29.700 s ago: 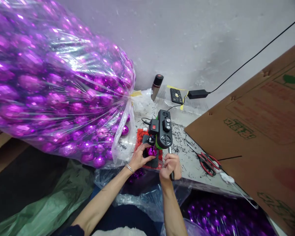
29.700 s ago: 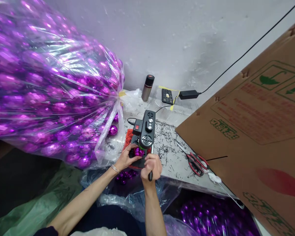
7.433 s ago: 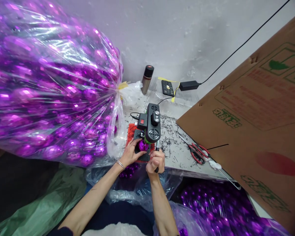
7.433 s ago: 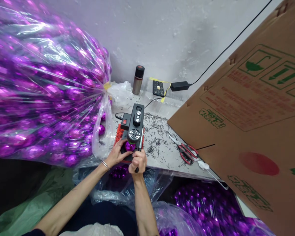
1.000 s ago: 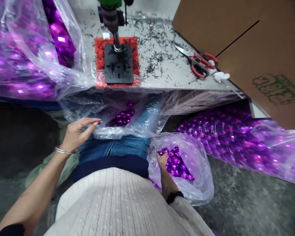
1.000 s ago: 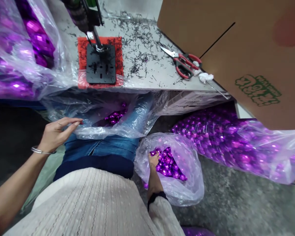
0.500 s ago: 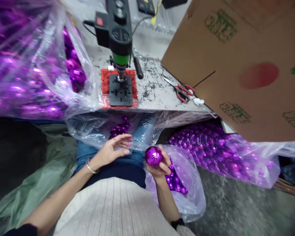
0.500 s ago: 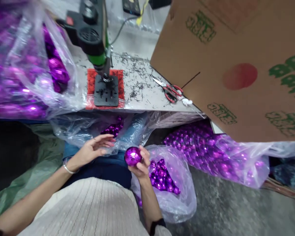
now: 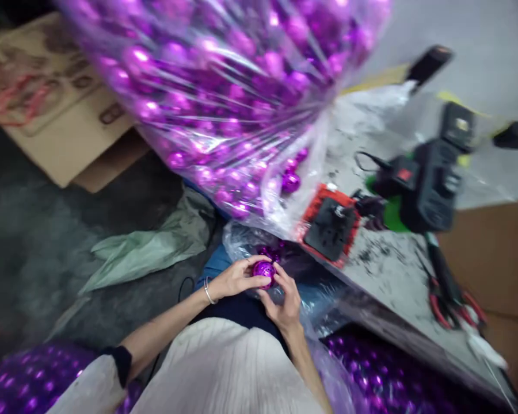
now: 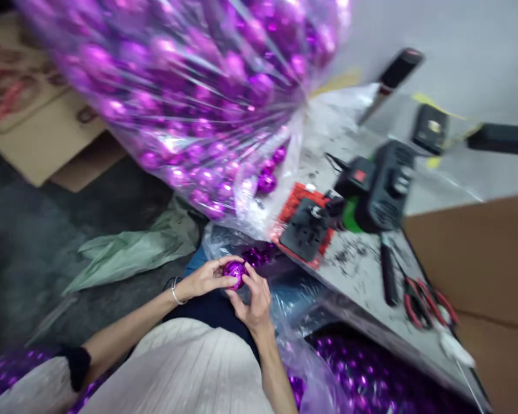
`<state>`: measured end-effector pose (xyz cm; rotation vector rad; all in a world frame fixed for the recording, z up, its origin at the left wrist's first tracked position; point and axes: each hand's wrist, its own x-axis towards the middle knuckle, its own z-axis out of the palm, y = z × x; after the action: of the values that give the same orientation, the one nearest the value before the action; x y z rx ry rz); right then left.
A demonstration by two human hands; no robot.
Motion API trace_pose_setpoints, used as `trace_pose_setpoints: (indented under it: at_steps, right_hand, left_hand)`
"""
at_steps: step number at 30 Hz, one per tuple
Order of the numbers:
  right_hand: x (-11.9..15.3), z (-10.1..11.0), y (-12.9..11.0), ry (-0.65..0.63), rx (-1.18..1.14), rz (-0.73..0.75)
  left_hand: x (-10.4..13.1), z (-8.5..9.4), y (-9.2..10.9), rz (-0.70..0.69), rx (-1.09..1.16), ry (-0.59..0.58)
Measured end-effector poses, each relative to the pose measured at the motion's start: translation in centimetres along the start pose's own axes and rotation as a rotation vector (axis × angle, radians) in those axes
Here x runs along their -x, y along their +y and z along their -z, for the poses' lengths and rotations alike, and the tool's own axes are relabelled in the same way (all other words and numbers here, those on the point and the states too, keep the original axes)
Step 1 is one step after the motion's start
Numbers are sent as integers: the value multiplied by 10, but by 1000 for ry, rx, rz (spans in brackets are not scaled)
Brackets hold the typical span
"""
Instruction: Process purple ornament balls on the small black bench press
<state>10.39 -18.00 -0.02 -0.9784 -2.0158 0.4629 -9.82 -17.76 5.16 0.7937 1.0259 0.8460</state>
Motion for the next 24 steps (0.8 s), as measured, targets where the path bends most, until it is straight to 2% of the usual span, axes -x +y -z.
trace_pose_setpoints:
  at_steps: [3,5,7,9,11,14,17,19,21,24]
  right_hand:
    - [-25,-14,5,-255,-80,-25]
    - [-35,-24,7,-339,-97,-92]
    - [-39,-28,4,-390,-68,-189]
    - [-39,-26,-3,-467,-21,-311]
    - [-34,-19,-15,-602,-23,-418]
    - [-26,-7,-36,-782,-97,-481]
    - [-23,1,-50,-836,-153,-469]
    - [-26,5,-54,-833,-201,-449]
    - [-31,9,-53,-781,-249,-461]
    - [-40,18,-46,-602,-278,-539]
  left_hand:
    - [25,34,-12,-17,79,219]
    - [44,50,-17,-10,104,321]
    - [58,60,-20,3,90,379]
    - [59,64,-21,-6,49,390]
    - [44,61,-21,-31,5,344]
    - [5,47,-18,-58,-141,141]
    - [-34,27,-12,-78,-463,-105]
    - [-52,16,-4,-100,-642,-201]
    - [-62,7,11,-165,-697,-208]
    - [-72,0,44,-344,-597,-59]
